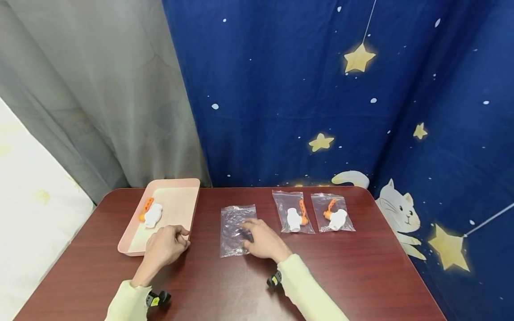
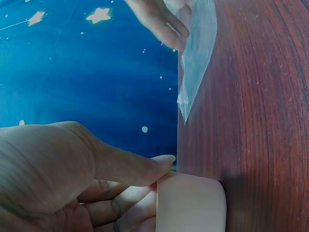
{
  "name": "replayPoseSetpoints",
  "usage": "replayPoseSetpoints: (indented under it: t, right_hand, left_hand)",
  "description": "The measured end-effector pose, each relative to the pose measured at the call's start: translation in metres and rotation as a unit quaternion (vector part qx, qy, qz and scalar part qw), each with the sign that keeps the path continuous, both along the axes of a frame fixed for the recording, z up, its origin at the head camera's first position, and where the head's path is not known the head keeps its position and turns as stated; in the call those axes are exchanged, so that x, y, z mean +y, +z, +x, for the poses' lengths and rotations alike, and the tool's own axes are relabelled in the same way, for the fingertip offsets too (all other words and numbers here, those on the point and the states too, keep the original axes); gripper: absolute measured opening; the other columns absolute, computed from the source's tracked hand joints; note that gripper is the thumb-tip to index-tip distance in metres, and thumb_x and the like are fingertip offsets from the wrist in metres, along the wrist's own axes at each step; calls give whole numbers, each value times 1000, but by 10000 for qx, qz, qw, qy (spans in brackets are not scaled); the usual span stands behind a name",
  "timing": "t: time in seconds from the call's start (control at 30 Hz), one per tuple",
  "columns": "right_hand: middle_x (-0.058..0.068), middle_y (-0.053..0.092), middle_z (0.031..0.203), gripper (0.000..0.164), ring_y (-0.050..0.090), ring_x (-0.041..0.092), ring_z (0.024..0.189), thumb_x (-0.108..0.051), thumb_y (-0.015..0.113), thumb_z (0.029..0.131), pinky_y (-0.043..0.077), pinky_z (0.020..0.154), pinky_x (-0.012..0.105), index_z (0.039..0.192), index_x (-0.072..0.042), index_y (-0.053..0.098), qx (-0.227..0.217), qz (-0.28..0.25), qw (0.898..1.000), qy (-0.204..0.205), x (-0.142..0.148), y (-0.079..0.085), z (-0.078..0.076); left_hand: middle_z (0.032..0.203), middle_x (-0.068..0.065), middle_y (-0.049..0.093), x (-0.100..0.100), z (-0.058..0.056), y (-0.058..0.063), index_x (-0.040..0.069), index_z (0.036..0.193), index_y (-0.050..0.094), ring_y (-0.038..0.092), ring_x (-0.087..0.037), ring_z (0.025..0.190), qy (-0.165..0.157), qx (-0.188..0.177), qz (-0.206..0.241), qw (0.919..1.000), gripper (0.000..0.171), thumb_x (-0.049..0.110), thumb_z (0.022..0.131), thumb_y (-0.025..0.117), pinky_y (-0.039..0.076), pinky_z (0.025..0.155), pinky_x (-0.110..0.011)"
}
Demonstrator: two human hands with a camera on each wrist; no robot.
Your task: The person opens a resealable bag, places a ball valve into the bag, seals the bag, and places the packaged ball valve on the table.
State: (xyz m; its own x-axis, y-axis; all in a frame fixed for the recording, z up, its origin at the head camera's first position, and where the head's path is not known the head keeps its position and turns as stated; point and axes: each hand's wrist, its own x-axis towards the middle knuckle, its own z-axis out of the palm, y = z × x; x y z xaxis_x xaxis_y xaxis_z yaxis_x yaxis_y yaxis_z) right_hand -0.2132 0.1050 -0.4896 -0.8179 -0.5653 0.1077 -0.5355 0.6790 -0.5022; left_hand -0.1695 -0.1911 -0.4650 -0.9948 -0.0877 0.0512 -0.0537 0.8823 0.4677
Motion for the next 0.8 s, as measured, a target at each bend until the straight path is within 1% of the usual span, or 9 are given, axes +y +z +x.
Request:
replayPoseSetpoints:
  t: [0.13,0.2,0.3,0.4,0.53,0.6,0.67,0.73,0.8]
  right_hand:
    - [17,64,136,53,64,32,122,-15,73,91,52,105,49,139,0,58,-310,-712,9945,-708,2,3,-14]
    - [17,67,131,53,67,31,115,-15,73,91,54,100,48,139,1,58,-633,-1063,9856,-1154,2,7,-22]
    - [16,70,125,52,70,29,111,-20,73,92,54,100,47,138,0,58,-1117,-1359,9670,-1843,1,11,-34]
    - [14,72,121,54,69,29,112,-28,74,92,52,102,48,137,-2,59,-1482,-1325,9527,-2297,-3,14,-46]
    - [8,73,111,55,68,26,107,-34,75,90,53,97,45,133,-2,61,-1561,-965,9482,-2592,-9,14,-62]
    - [4,71,90,43,66,22,91,-35,76,88,54,84,40,114,-2,69,-1424,-770,9497,-2680,-11,11,-69]
    - [0,58,69,33,57,20,73,-35,79,86,48,69,35,86,-4,68,-1264,-617,9508,-2761,-14,8,-75]
    - [-1,46,58,42,49,21,63,-37,82,83,41,60,33,63,-10,57,-1093,-438,9505,-2875,-18,4,-80]
    - [1,47,57,50,51,22,61,-41,84,79,42,57,34,57,-13,50,-972,-241,9471,-3049,-23,-1,-83]
  left_hand:
    - [82,3,75,0,0,-1,15,93,78,67,-29,72,-22,-25,-1,10000,13,14,81,76,48,60,-40]
    - [83,2,76,0,0,-1,15,93,78,68,-30,73,-19,-5,-10,10000,13,14,80,75,49,61,-41]
    - [84,2,76,0,0,0,15,94,78,68,-31,74,-34,25,-20,10000,14,13,81,74,49,61,-42]
    - [84,2,76,-2,-1,1,15,94,78,68,-32,74,-39,19,-34,10000,15,12,81,71,49,61,-41]
    - [83,3,76,-2,-2,1,15,94,78,68,-32,75,-24,10,-52,10000,15,12,81,72,49,61,-42]
    - [84,3,76,-2,-3,1,16,94,78,69,-32,76,-25,26,-46,10000,14,13,81,72,49,62,-42]
    - [84,2,77,-2,-2,0,16,94,78,69,-33,76,-28,41,-30,10000,14,13,82,71,49,62,-43]
    - [86,2,77,-1,-2,0,16,94,78,70,-33,76,-28,42,-11,10000,15,12,82,69,49,62,-43]
    - [86,2,77,-1,-2,-1,16,93,78,70,-33,77,-19,32,-5,10000,16,11,82,68,49,62,-43]
